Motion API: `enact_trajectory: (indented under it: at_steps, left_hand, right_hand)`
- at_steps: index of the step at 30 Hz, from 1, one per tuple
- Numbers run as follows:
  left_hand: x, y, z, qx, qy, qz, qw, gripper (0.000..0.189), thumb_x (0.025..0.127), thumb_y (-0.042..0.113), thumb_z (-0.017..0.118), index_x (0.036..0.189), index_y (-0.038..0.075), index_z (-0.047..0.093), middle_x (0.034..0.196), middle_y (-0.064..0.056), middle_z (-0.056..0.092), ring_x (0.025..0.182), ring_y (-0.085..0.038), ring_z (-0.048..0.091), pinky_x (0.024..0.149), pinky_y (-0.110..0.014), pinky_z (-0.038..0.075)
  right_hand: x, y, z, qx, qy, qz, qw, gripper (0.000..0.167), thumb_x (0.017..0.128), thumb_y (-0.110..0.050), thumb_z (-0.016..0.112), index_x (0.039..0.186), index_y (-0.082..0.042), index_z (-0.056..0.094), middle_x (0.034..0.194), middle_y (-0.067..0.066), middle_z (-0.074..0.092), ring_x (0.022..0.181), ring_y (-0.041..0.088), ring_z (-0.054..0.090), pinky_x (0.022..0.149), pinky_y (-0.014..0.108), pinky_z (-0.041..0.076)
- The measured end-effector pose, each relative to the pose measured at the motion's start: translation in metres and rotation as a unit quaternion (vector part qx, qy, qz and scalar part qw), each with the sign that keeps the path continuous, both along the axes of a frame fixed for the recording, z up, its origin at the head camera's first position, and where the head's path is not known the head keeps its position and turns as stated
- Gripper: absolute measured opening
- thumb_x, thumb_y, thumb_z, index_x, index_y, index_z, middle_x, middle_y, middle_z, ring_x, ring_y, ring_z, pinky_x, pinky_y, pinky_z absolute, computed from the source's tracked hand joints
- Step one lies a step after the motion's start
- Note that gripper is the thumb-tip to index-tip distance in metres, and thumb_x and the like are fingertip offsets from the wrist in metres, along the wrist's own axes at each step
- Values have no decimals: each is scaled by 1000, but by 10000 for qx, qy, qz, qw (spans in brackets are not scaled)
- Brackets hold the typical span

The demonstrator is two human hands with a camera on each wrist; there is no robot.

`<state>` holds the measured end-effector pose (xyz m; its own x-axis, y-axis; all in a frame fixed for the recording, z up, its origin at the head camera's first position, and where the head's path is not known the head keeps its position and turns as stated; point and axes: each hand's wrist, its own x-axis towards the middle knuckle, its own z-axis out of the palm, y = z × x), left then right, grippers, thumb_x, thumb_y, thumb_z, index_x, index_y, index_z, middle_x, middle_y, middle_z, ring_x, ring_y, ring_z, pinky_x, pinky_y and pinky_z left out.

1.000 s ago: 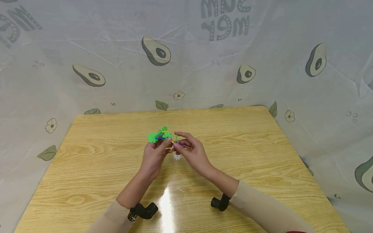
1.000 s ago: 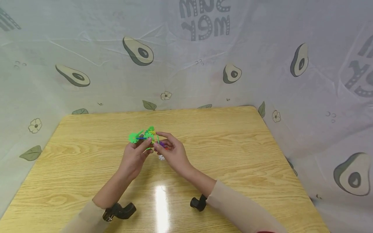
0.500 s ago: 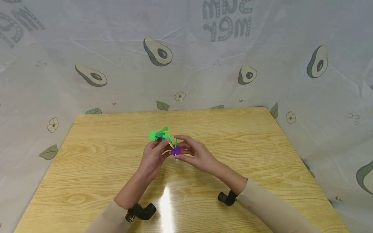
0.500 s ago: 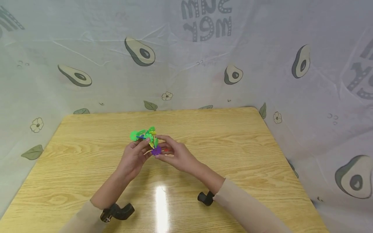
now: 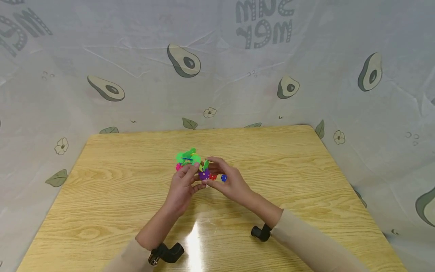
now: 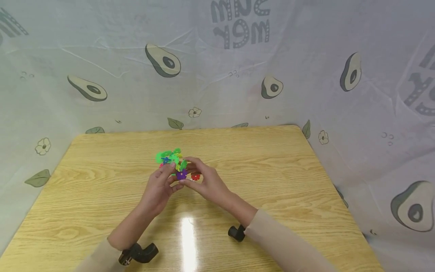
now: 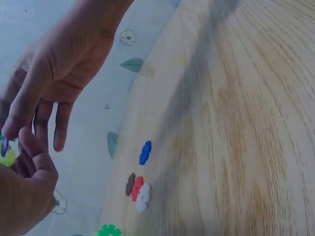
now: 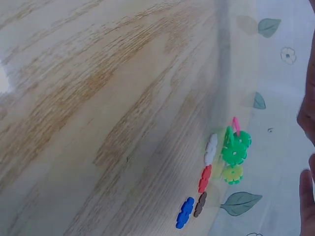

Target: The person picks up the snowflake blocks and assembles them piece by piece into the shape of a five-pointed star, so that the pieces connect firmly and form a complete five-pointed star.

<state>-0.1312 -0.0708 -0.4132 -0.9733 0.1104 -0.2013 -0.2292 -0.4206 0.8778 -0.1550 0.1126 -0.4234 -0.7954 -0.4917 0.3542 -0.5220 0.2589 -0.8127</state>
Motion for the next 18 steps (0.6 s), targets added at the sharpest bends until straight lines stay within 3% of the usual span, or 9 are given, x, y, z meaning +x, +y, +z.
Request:
enact_trajectory:
  at_steps: [7, 18]
  left_hand:
    - [2, 4, 0, -32, 321, -263, 9991, 11, 111, 20, 52, 117, 12, 57, 100, 5, 70, 84, -9, 68, 76, -25, 61]
    - [-1, 6, -1, -63, 241, 128, 9996, 9, 108, 11, 58, 116, 10, 60, 94, 4, 82, 86, -12, 75, 80, -23, 60]
  right_hand:
    - [-1, -5, -3, -205, 330, -135, 9992, 58, 94, -3, 76, 144, -6, 47, 132, 18, 70, 117, 31, 72, 97, 45, 63]
    - [0, -12, -7, -34, 332, -274, 9991, 61, 94, -6, 78, 143, -5, 43, 124, 17, 71, 111, 28, 71, 98, 43, 63]
